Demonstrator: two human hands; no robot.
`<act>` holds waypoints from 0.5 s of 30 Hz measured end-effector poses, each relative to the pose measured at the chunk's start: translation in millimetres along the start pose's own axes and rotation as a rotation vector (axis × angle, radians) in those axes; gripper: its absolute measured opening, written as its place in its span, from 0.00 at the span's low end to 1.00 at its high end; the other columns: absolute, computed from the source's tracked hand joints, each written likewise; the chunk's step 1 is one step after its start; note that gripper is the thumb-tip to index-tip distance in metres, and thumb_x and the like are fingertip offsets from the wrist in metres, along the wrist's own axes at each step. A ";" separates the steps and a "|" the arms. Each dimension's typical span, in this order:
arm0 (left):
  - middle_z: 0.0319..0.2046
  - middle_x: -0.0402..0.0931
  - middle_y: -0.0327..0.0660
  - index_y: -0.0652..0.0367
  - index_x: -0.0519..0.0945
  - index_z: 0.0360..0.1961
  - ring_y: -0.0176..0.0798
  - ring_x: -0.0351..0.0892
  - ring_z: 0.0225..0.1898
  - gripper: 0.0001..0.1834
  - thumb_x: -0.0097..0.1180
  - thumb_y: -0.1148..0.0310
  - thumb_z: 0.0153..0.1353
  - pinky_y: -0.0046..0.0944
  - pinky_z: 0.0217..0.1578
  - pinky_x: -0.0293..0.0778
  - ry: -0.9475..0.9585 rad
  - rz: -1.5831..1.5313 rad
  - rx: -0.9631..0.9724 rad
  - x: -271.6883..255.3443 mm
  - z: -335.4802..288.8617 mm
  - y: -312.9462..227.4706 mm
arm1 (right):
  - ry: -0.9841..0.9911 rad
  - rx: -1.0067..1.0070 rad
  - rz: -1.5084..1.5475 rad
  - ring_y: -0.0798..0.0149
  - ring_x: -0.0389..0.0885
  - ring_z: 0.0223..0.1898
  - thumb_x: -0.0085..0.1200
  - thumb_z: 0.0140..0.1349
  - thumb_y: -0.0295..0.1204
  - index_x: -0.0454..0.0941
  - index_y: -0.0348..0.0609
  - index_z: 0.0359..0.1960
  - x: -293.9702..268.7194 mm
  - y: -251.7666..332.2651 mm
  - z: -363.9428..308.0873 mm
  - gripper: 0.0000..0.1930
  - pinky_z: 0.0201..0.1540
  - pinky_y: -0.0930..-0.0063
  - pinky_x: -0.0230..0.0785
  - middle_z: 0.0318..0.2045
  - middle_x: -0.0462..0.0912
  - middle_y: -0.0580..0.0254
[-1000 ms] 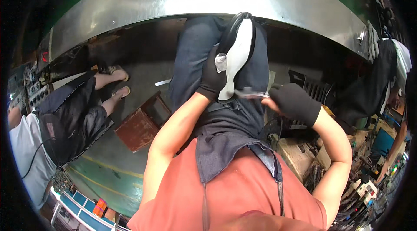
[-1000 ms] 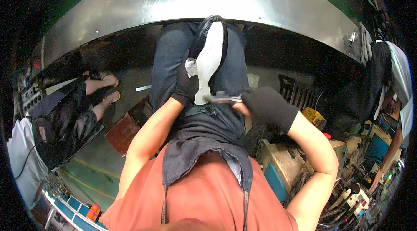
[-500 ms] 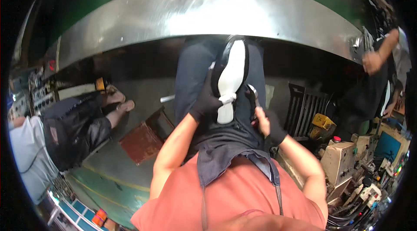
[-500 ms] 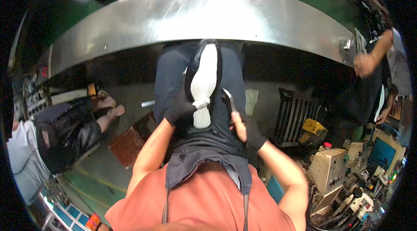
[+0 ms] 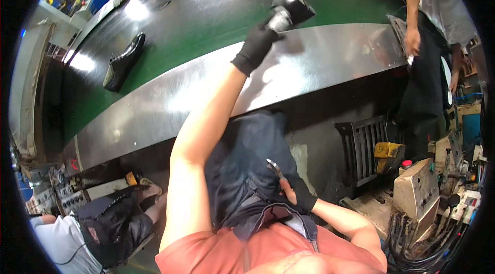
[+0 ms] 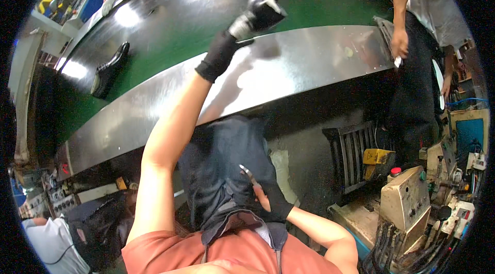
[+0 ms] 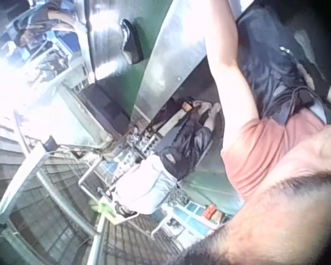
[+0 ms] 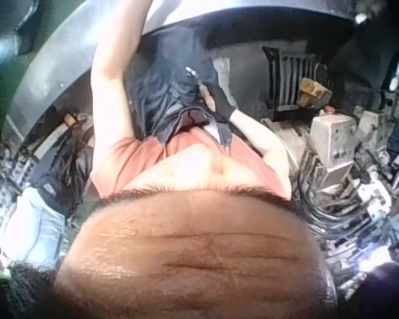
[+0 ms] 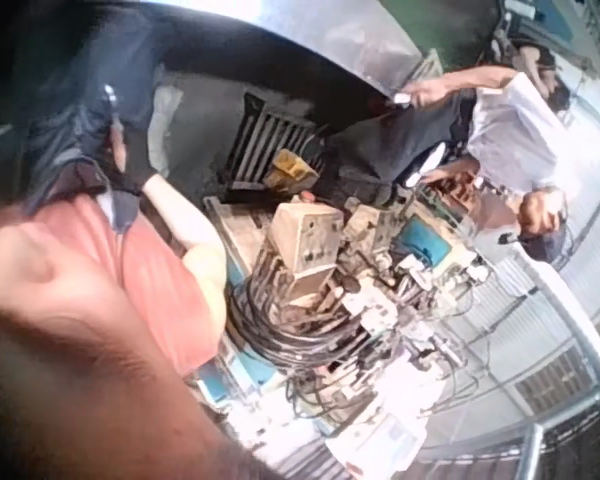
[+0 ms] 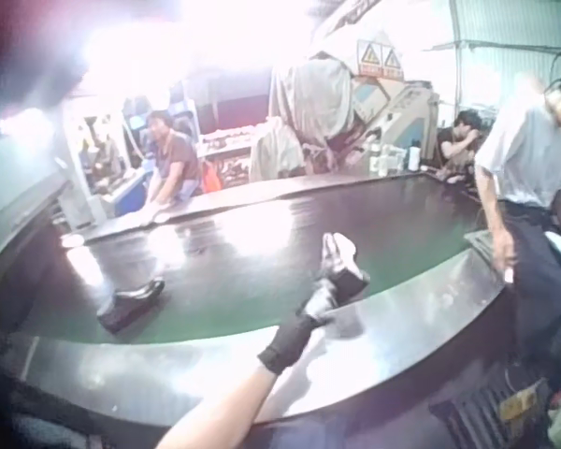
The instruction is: The person scrapes the soles of black shoes using a metal scraper while seated at a curved metal workbench. They repeatedly pick up shoes from the bench, scrape the soles, and place them back down. Another person is visible nearby working on similar items.
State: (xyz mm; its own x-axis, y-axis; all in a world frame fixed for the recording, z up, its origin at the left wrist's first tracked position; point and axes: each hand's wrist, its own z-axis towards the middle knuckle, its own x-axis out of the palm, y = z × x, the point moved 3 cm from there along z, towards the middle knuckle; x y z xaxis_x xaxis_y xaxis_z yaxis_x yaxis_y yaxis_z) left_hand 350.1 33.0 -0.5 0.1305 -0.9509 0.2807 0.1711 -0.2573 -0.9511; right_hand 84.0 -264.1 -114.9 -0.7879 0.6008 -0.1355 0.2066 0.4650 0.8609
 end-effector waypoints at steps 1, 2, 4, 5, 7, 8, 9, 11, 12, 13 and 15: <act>0.46 0.76 0.37 0.54 0.74 0.58 0.33 0.75 0.47 0.22 0.55 0.59 0.64 0.37 0.46 0.73 0.201 0.031 -0.072 15.4 -5.5 3.0 | 0.007 0.003 0.002 0.67 0.79 0.24 0.38 0.71 0.50 0.74 0.37 0.28 -2.4 -1.8 -0.1 0.26 0.28 0.72 0.69 0.18 0.74 0.62; 0.48 0.77 0.39 0.54 0.74 0.58 0.34 0.76 0.47 0.23 0.55 0.59 0.64 0.36 0.48 0.73 0.402 0.039 -0.170 26.3 -15.9 10.3 | 0.019 0.006 0.001 0.67 0.79 0.24 0.38 0.71 0.50 0.74 0.37 0.28 -4.4 2.9 0.2 0.27 0.28 0.72 0.69 0.18 0.74 0.62; 0.53 0.77 0.45 0.57 0.75 0.57 0.42 0.76 0.53 0.24 0.56 0.57 0.63 0.39 0.56 0.68 0.645 0.669 -0.041 29.7 -51.3 5.0 | -0.011 -0.009 0.049 0.67 0.79 0.24 0.37 0.71 0.51 0.72 0.37 0.26 -9.6 13.7 -0.2 0.27 0.28 0.72 0.69 0.17 0.74 0.62; 0.54 0.77 0.46 0.56 0.75 0.57 0.44 0.75 0.55 0.25 0.58 0.55 0.61 0.41 0.58 0.67 0.659 0.688 -0.113 21.0 -70.2 3.6 | -0.028 -0.040 0.054 0.67 0.80 0.24 0.37 0.71 0.50 0.72 0.38 0.26 -11.0 16.3 -0.5 0.27 0.28 0.72 0.69 0.17 0.74 0.62; 0.53 0.77 0.49 0.61 0.74 0.57 0.43 0.74 0.57 0.26 0.58 0.56 0.61 0.40 0.58 0.67 0.504 0.695 -0.330 -16.6 -103.1 -3.7 | -0.024 -0.085 0.030 0.68 0.79 0.23 0.37 0.71 0.49 0.71 0.38 0.25 -9.7 11.4 0.1 0.26 0.28 0.72 0.69 0.17 0.74 0.63; 0.51 0.77 0.49 0.64 0.75 0.55 0.42 0.74 0.56 0.25 0.60 0.60 0.61 0.39 0.58 0.67 0.349 0.561 -0.325 -48.0 -120.1 -2.9 | -0.001 -0.101 -0.001 0.69 0.79 0.23 0.37 0.71 0.49 0.71 0.39 0.25 -8.9 0.3 3.0 0.26 0.28 0.72 0.69 0.17 0.73 0.63; 0.50 0.79 0.46 0.64 0.76 0.52 0.39 0.74 0.56 0.22 0.61 0.65 0.60 0.40 0.60 0.65 0.187 0.565 -0.343 -79.8 -135.6 -7.7 | 0.024 -0.115 -0.033 0.69 0.79 0.23 0.37 0.71 0.49 0.70 0.39 0.25 -7.9 -7.0 4.5 0.26 0.28 0.72 0.69 0.18 0.73 0.63; 0.46 0.79 0.44 0.63 0.76 0.53 0.37 0.77 0.50 0.21 0.60 0.69 0.59 0.38 0.53 0.72 -0.104 0.503 -0.252 -155.7 -171.6 -11.8 | 0.047 -0.001 -0.006 0.70 0.78 0.22 0.38 0.71 0.50 0.71 0.41 0.24 -5.0 -3.9 1.7 0.26 0.27 0.73 0.69 0.18 0.73 0.64; 0.43 0.78 0.38 0.60 0.77 0.52 0.31 0.75 0.48 0.17 0.55 0.70 0.61 0.33 0.45 0.74 -0.280 0.415 -0.254 -189.7 -190.9 -19.9 | 0.067 0.054 0.005 0.71 0.78 0.22 0.38 0.71 0.50 0.71 0.41 0.24 -2.6 -3.7 3.0 0.25 0.27 0.74 0.69 0.18 0.72 0.65; 0.44 0.77 0.38 0.60 0.76 0.53 0.31 0.75 0.47 0.18 0.53 0.70 0.61 0.33 0.45 0.75 -0.461 0.364 -0.203 -215.6 -206.6 -31.5 | 0.054 0.104 0.081 0.73 0.77 0.22 0.40 0.70 0.49 0.71 0.43 0.24 0.0 -11.7 2.2 0.24 0.27 0.76 0.69 0.19 0.72 0.67; 0.43 0.76 0.36 0.59 0.74 0.53 0.30 0.76 0.44 0.18 0.53 0.67 0.63 0.33 0.43 0.76 -0.779 0.305 -0.111 -278.1 -241.8 -51.0 | 0.061 0.154 0.124 0.72 0.77 0.22 0.41 0.71 0.46 0.72 0.42 0.26 4.0 -34.6 3.2 0.22 0.27 0.75 0.70 0.20 0.72 0.68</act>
State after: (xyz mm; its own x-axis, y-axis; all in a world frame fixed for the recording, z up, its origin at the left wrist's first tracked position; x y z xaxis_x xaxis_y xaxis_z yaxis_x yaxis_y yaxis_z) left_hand 69.0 268.9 -61.3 0.7990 -0.6010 -0.0204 -0.0724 -0.0623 -0.9954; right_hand 75.6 -275.8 -146.9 -0.7837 0.6212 0.0005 0.3862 0.4866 0.7836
